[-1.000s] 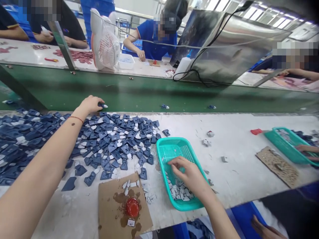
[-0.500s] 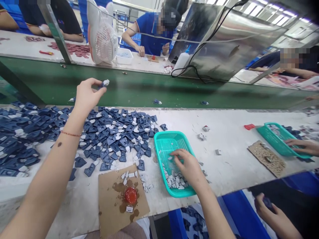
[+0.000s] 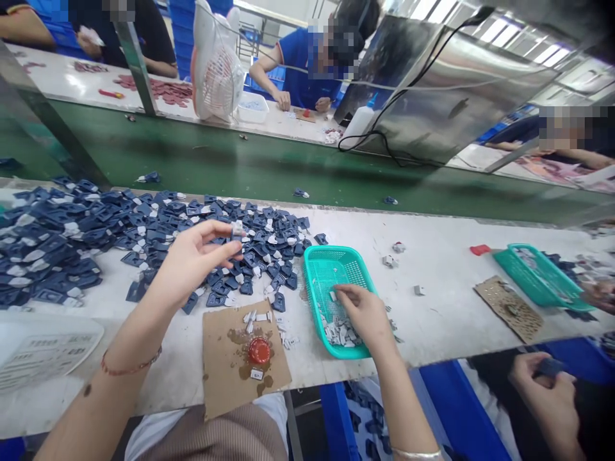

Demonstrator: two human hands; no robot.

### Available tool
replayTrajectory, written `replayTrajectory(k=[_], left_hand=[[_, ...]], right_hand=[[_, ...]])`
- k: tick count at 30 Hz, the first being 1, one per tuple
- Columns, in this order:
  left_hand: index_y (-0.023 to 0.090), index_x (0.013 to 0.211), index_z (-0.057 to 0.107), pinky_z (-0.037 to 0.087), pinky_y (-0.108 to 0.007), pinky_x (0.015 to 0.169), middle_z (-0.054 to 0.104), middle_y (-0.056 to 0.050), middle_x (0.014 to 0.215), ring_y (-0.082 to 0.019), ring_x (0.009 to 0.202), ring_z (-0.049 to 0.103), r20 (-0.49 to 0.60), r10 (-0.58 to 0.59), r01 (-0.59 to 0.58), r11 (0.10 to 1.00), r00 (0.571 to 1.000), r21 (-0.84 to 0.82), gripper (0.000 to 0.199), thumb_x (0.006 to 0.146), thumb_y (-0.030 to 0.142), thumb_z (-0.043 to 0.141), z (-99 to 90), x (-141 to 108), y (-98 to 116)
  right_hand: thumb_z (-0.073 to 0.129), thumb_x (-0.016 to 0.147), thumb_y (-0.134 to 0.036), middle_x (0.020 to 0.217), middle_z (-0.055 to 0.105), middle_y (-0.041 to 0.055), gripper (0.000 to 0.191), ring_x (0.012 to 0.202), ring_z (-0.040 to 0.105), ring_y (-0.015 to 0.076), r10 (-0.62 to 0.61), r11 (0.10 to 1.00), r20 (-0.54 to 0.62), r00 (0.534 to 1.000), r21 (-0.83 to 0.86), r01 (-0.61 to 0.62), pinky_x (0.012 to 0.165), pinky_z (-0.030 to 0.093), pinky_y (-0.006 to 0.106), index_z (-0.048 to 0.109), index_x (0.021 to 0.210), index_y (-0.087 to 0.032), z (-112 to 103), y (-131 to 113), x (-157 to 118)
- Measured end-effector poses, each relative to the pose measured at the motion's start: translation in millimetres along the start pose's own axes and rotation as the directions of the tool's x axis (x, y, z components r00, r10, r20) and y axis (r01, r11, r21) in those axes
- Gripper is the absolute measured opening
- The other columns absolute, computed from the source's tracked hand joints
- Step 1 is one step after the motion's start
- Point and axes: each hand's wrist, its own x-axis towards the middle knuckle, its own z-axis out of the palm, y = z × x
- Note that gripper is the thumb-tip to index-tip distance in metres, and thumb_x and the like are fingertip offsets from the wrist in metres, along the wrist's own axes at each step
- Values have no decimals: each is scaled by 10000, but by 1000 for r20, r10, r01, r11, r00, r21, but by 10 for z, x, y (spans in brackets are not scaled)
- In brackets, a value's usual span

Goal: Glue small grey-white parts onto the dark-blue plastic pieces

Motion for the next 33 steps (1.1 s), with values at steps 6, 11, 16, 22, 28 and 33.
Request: replayTrajectory(k=[6,11,16,22,28,33], left_hand=[[190,1008,691,581,-234,658,683,-94,1172,-191,831,705,105,-204,220,962,973,-163,338,724,360,761,-50,-500,-304],[193,1051,685,574,-219,673,663,-104,1225,-178,852,708,219,-338,397,848,915,-352,308,788,349,710,-84,-843,-512],[208,1027,682,567,-212,680,689,-75,1126,-167,855,702,226,-365,429,798,903,-423,269,781,309,727,-57,-1101,-728],[185,967,655,550,-231,701,699,-62,1060,-138,771,680,206,-347,404,810,915,-425,266,746,292,756,-18,-1250,-889],[176,915,597,508,-221,725,720,-25,863,-128,745,665,175,-316,360,845,933,-396,266,731,270,764,-11,-1322,-1023],[179,874,556,509,-248,772,716,-24,872,-137,766,671,191,-315,367,839,930,-401,268,718,251,762,10,-1339,-1000]], right_hand=[[585,789,-297,791,736,114,196,693,685,238,0,995,-41,999,-100,-4,717,544,385,721,813,-158,84,-38,-30],[573,781,-249,800,715,110,160,708,669,241,-38,990,-49,998,-136,31,731,529,397,707,791,-163,60,-157,-75],[564,874,-336,896,686,82,177,776,647,214,-210,977,-18,977,-39,210,738,529,354,684,882,-205,15,-623,-465],[537,920,-210,882,651,71,107,842,639,205,-449,893,181,875,103,438,717,524,318,643,910,-209,309,-1107,-955],[500,928,-130,863,629,82,138,822,622,206,-528,840,221,820,-4,542,729,532,331,628,890,-166,506,-1134,-1037],[494,933,-133,852,624,80,144,812,615,206,-549,819,222,806,-53,572,726,534,335,620,871,-162,511,-1130,-1049]])
